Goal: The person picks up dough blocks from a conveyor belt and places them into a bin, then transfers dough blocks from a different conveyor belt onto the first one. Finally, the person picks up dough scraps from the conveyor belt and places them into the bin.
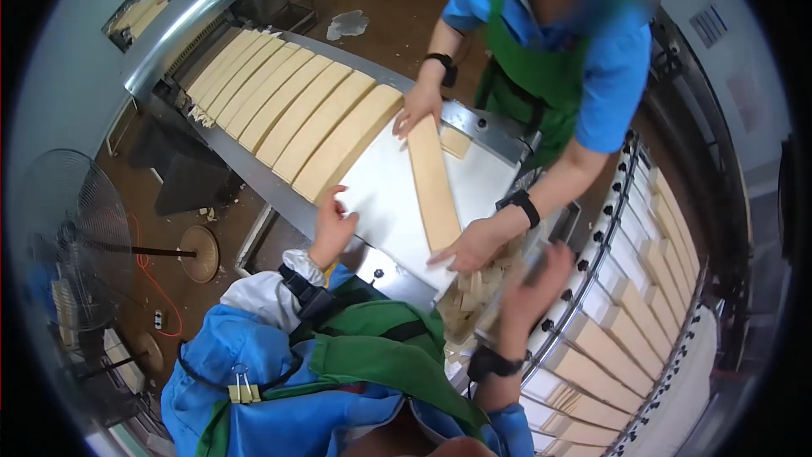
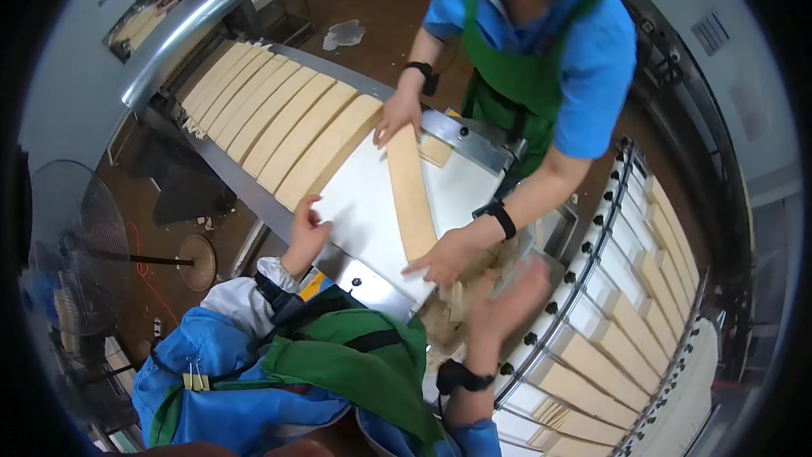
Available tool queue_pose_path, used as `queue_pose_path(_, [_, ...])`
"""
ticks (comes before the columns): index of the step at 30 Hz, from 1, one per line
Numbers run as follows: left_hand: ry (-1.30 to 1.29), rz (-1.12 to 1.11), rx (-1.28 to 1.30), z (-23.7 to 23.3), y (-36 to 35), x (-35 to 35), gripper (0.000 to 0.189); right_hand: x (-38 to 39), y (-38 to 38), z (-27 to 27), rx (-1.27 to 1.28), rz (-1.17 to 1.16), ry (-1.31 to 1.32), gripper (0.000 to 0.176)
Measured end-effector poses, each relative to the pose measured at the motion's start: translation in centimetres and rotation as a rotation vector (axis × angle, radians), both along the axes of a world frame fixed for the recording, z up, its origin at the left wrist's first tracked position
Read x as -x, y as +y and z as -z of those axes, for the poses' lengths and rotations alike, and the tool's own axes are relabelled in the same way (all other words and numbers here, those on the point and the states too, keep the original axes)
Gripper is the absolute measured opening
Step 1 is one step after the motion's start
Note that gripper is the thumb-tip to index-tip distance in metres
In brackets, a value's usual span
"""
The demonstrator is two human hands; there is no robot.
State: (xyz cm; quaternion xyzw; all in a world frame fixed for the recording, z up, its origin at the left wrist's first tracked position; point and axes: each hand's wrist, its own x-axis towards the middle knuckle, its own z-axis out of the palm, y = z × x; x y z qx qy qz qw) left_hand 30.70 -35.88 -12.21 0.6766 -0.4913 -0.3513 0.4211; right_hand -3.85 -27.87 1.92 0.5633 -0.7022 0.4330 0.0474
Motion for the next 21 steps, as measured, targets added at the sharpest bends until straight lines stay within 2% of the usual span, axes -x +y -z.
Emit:
queue_pose_path(1, [-0.116, -0.053, -0.069, 2.5, -0.9, -2.9, 0.067, -2.9, -3.2, 0.4, -0.042, -0.225, -0.002, 0.057])
queue_pose_path(2, [-0.074, -0.063, -0.149, 2.2, -1.5, -4.4, 0.069, -5.8, -6.4, 1.4, -0.086, -0.447, -0.004, 0.058])
queue_pose_path(4, [0.014, -0.076, -0.294, 0.9, -2.3, -6.9, 0.074, -13.0, -13.3, 4.4, -0.192, -0.563, 0.046, 0.055])
queue_pose_path(5, [-0.107, -0.021, -0.234, 4.8, -2.7, -9.0, 0.085, -16.1, -17.0, 6.4, -0.204, -0.637, 0.031, 0.055])
queue_pose_path(6, [-0.063, -0.012, -0.279, 4.7, -3.2, -9.8, 0.086, -18.8, -20.8, 8.8, -0.265, -0.678, -0.03, 0.058])
queue_pose_path(8, [0.021, 0.013, -0.371, 3.8, -4.1, -11.1, 0.09, -23.1, -27.9, 13.0, -0.395, -0.59, 0.121, 0.068])
queue_pose_path(9, [-0.011, 0.049, -0.341, 5.1, -4.3, -11.9, 0.095, -24.5, -30.9, 14.4, -0.475, -0.558, 0.179, 0.074])
queue_pose_path(12, [0.069, 0.138, -0.332, 6.4, -4.9, -13.3, 0.101, -27.3, -36.3, 18.5, -0.496, -0.403, 0.202, 0.078])
queue_pose_path(13, [0.142, 0.18, -0.433, 4.7, -5.5, -13.6, 0.102, -27.7, -37.1, 19.2, -0.591, -0.382, 0.218, 0.081])
queue_pose_path(16, [0.208, 0.231, -0.59, 1.7, -6.8, -14.4, 0.099, -29.0, -36.9, 20.6, -0.523, -0.296, 0.279, 0.08])
queue_pose_path(19, [0.348, 0.165, -0.623, 2.7, -6.6, -13.9, 0.1, -29.2, -37.9, 20.2, -0.48, -0.256, 0.334, 0.069])
queue_pose_path(21, [0.391, 0.159, -0.674, 2.6, -7.0, -13.8, 0.102, -29.6, -39.2, 18.4, -0.558, -0.214, 0.329, 0.059])
